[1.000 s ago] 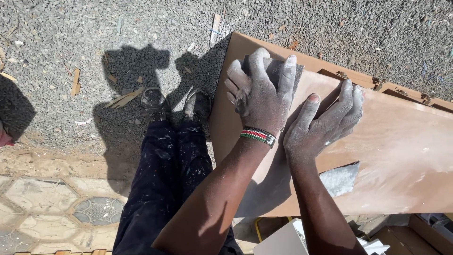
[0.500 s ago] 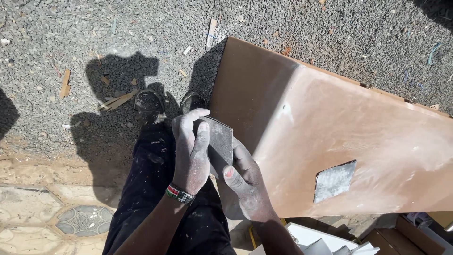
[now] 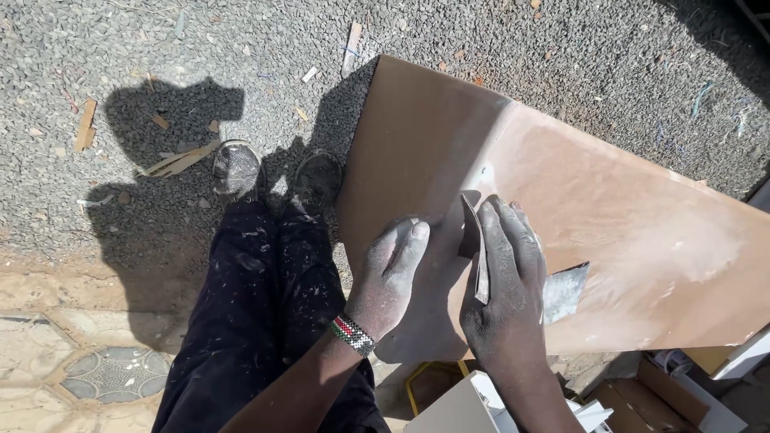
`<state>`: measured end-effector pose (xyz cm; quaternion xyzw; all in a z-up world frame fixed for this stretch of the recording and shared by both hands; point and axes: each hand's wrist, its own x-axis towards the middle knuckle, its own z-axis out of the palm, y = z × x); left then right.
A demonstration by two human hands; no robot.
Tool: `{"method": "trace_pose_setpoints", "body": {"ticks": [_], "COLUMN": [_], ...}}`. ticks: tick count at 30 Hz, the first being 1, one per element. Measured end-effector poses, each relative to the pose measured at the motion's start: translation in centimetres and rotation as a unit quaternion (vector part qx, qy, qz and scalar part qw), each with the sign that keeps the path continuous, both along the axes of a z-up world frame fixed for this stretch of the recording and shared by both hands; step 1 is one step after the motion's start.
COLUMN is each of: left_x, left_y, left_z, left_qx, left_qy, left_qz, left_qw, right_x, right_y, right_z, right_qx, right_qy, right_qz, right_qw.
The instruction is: The person sands the edges and surfaces of a brown wooden cabinet using a sanding block. They work on the top edge, side edges, and interior shelves, moving around the cabinet to reach different areas.
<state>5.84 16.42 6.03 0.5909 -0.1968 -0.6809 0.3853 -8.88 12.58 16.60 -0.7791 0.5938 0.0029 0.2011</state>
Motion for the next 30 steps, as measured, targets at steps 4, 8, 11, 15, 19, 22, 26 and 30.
{"method": "trace_pose_setpoints", "body": {"ticks": [4, 8, 11, 15, 19, 22, 26, 30], "left_x": [1.0, 1.1, -0.4, -1.6, -2.1, -1.3, -1.9, -2.1], "left_y": [0.4, 0.1, -0.7, -0.8, -1.3, -1.9, -4.2, -7.0], "left_z": [1.2, 2.2, 0.3, -2.2, -2.8, -2.3, -2.6, -1.5], "left_qx": [-0.091, 0.024, 0.12, 0.14, 0.127, 0.118, 0.041, 0.058], "left_qy": [0.106, 0.09, -0.005, 0.001, -0.045, -0.103, -0.238, -0.125], "left_qz": [0.034, 0.023, 0.066, 0.121, 0.052, -0.011, -0.158, -0.128], "left_qw": [0.99, 0.995, 0.991, 0.983, 0.99, 0.988, 0.957, 0.982], "right_x": [2.7, 5.1, 3.0, -2.6, -2.7, -1.7, -2.7, -4.4], "right_y": [1.4, -1.0, -3.1, -2.3, -2.1, -1.4, -1.3, -0.7], "right_z": [1.5, 2.7, 1.0, -2.1, -3.3, -3.5, -4.7, -7.1], "right_qx": [0.208, 0.324, 0.308, 0.195, 0.196, 0.191, 0.156, 0.145], "right_qy": [-0.087, -0.039, -0.032, -0.055, -0.098, -0.101, -0.076, -0.066], "right_qz": [-0.061, -0.327, -0.461, -0.484, -0.455, -0.469, -0.461, -0.479], "right_qw": [0.972, 0.887, 0.832, 0.851, 0.863, 0.857, 0.87, 0.863]}}
